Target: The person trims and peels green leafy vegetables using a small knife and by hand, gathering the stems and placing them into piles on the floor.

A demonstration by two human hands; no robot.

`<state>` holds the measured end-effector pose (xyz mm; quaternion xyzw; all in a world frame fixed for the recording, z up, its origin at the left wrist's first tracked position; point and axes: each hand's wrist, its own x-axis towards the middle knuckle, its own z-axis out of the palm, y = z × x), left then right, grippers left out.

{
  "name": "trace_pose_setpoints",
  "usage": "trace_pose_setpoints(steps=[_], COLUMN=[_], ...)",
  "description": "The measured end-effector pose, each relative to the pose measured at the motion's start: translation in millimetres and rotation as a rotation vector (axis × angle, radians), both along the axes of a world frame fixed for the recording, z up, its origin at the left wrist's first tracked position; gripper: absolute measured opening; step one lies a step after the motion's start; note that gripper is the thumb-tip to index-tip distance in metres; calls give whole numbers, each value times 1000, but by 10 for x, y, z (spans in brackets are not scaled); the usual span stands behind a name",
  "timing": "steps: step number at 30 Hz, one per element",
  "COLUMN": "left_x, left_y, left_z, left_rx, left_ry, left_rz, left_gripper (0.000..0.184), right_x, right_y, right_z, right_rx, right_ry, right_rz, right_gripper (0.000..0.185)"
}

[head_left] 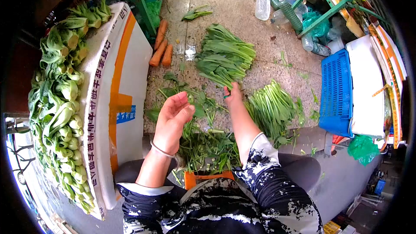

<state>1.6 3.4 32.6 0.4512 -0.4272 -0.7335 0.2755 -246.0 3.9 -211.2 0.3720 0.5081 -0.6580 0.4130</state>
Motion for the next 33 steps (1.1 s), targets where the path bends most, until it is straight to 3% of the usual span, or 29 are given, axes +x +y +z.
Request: trace_pose_setpoints(steps=[5,9,11,15,17,20,23,25,27,31,33], left_x=[8,-6,-7,-14,-22,-22,-30,-16,-20,-16,-13], left_y=[12,3,-1,14,17,28,-18,-12,-13,-28,-28], left_z=[3,8,-6,-21,-15,-8,3,-1,-2,-35,-30], left_rx=[4,7,5,-20,-27,-31,-35,-20,-39,-31,-39], left_ry=[8,5,9,24,19,7,4,-5,-3,-5,-7], left_rz=[-5,-4,-4,-6,-12,-22,-18,-8,-5,-15,-18], left_gripper=[44,42,42,42,42,41,42,42,42,43,43], right_x=[37,-136,-257,-275,-272,-314,-258,-219,-233,-180,-72], right_y=[-35,-134,-164,-184,-175,-206,-278,-243,-200,-2,85], right_z=[4,-77,-195,-179,-232,-182,-256,-177,-146,-132,-5], right_rx=[-7,21,106,173,26,168,263,219,195,-36,-31], right_ry=[47,65,70,13,218,263,273,272,141,36,88], right_rz=[-43,-28,145,113,163,172,3,-13,-6,130,81], right_gripper=[28,38,33,30,38,41,45,44,24,22,21])
